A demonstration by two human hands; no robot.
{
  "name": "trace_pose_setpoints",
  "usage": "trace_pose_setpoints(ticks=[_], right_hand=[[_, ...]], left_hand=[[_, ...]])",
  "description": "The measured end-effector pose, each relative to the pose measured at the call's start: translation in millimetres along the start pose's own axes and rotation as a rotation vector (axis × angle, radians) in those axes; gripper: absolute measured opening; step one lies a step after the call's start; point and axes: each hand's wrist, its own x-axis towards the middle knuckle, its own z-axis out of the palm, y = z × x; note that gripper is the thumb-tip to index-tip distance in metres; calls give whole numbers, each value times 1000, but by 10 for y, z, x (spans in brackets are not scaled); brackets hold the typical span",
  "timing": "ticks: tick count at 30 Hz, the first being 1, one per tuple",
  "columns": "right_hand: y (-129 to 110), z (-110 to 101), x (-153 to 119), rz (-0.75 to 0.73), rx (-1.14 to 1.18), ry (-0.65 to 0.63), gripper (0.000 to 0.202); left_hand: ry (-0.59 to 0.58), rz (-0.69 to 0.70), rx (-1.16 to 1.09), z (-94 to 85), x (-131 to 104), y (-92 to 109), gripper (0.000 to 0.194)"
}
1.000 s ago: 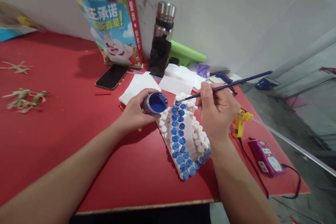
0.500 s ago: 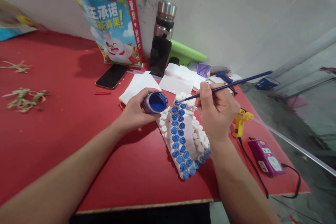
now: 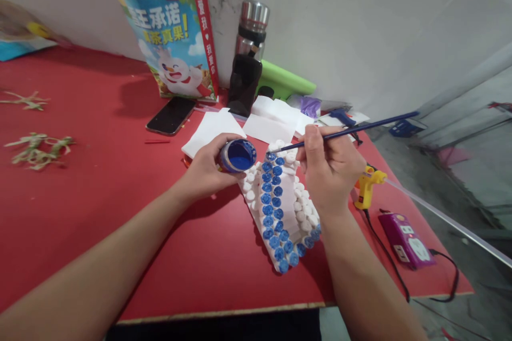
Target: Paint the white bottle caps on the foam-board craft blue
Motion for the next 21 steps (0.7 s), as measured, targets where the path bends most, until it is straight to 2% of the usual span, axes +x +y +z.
trace_pose_setpoints(ticks=[10, 18, 21], right_hand=[[17, -8, -20, -7, -27, -36, 32], [24, -22, -2, -13, -48, -20, 33], [24, -26, 7, -28, -78, 22, 34]], left_hand=[[-2, -12, -20, 10, 3, 8, 56], [-6, -35, -18, 10, -4, 31, 56], [-9, -43, -24, 5, -5, 31, 56]])
